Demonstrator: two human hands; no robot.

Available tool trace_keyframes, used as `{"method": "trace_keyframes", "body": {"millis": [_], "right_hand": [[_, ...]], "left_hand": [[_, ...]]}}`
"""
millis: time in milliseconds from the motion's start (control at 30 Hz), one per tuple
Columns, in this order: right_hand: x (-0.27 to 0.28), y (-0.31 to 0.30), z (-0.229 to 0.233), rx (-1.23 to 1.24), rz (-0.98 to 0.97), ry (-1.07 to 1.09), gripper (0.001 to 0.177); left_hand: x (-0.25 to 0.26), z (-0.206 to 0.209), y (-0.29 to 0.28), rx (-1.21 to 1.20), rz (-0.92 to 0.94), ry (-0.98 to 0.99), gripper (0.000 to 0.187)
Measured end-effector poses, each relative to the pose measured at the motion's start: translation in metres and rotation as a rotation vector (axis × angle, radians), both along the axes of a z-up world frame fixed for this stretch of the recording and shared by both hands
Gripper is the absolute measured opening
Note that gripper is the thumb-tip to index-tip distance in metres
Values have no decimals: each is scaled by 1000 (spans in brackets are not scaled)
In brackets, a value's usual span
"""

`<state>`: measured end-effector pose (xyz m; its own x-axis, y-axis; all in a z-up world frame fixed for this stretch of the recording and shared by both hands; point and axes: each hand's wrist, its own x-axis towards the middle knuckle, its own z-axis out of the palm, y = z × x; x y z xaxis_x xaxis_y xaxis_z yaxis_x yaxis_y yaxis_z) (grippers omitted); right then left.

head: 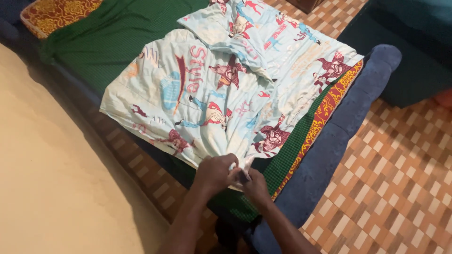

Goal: The person picks up a light-colored sheet from a bed, spreads it out over the mattress, smooths it by hand, and then folds the sheet into a rectangle.

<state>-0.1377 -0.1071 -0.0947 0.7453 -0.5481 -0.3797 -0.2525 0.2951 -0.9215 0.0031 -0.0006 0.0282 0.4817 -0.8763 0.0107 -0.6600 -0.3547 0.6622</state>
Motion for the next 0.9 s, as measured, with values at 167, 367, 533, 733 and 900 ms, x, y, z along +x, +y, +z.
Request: {"method": "trace_keyframes", "body": {"millis": [167, 367, 533, 733, 900], "right_hand": [[-22, 2, 45, 444, 8, 71, 20], [-17, 5, 59, 663, -46, -305, 18], [-20, 7, 73, 686, -33, -228, 33], [-56, 27, -13, 857, -352, 30, 15], [-85, 54, -45, 586, -466, 258, 26]], "left_hand": [[12, 5, -7, -129, 165, -25, 19], [-35, 0, 10, -158, 430, 399, 33], [-44, -34, 26, -320, 367, 333, 26], [-30, -66, 36, -353, 434, 517, 21], [-47, -47, 39, -282, 368, 565, 22]]}}
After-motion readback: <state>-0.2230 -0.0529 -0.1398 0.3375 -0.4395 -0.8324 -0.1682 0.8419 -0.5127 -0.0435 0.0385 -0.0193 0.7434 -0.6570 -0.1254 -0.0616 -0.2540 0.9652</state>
